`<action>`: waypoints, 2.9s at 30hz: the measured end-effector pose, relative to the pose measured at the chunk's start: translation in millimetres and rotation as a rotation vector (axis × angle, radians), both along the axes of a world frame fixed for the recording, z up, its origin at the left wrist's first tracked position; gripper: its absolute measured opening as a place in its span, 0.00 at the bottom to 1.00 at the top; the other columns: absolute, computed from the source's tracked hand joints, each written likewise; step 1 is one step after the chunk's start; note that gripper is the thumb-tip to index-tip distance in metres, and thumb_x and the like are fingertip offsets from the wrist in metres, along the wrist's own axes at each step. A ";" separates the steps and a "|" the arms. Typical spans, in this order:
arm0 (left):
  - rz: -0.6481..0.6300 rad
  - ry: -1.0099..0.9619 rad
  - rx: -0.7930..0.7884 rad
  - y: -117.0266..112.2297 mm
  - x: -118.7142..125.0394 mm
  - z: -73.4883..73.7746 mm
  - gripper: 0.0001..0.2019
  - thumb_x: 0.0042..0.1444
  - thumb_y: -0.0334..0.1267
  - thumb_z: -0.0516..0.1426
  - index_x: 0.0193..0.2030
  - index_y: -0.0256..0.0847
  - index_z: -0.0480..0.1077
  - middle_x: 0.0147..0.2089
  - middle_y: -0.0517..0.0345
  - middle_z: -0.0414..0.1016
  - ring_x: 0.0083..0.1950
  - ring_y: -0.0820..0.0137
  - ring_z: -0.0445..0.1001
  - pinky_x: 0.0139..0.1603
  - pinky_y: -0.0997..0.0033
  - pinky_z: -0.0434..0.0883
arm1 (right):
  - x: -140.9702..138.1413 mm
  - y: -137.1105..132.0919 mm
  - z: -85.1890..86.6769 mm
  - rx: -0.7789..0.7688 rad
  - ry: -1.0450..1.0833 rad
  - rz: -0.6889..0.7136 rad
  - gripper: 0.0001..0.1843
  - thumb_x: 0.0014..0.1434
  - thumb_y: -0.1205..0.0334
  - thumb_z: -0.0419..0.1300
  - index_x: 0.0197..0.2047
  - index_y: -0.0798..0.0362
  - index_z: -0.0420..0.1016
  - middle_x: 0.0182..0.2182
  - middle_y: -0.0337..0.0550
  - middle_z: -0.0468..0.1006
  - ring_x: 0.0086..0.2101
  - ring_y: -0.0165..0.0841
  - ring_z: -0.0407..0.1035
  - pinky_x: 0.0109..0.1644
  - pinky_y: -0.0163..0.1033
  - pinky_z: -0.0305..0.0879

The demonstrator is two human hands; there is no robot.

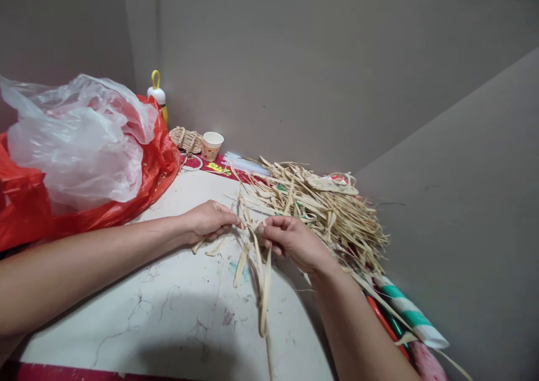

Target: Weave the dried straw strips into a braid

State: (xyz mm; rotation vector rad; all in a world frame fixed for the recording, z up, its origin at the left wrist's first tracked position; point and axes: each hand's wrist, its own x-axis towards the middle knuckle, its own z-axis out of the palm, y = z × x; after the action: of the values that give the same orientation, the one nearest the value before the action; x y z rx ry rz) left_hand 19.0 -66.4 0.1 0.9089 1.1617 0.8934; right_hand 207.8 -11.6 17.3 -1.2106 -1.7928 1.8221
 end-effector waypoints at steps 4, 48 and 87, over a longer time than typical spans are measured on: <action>0.013 0.073 0.000 -0.2 2.2 2.7 0.14 0.50 0.35 0.55 0.15 0.40 0.58 0.10 0.69 0.49 0.12 0.81 0.44 0.13 0.75 0.41 | 6.6 9.8 -0.5 0.213 -0.142 -0.058 0.11 0.48 0.56 0.63 0.25 0.55 0.69 0.14 0.33 0.66 0.13 0.22 0.55 0.15 0.28 0.48; 0.002 0.131 0.021 -1.4 2.3 -0.5 0.13 0.49 0.36 0.56 0.17 0.40 0.62 0.10 0.69 0.51 0.12 0.81 0.45 0.13 0.75 0.41 | 18.2 -11.4 22.7 0.737 -0.573 0.206 0.11 0.48 0.58 0.63 0.19 0.52 0.74 0.17 0.40 0.71 0.20 0.29 0.60 0.23 0.34 0.52; 0.020 0.163 0.051 -2.7 4.1 -2.7 0.12 0.49 0.38 0.55 0.17 0.40 0.61 0.11 0.70 0.49 0.13 0.80 0.44 0.14 0.74 0.40 | -18.5 -33.4 0.1 0.527 -0.247 0.068 0.21 0.61 0.55 0.50 0.19 0.52 0.61 0.14 0.35 0.63 0.18 0.27 0.57 0.24 0.32 0.53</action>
State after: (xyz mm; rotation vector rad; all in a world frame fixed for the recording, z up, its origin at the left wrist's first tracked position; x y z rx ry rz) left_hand 23.1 -69.2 -2.6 1.0286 1.2939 0.8807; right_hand 189.3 -45.0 17.4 -1.2006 -2.2772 1.1425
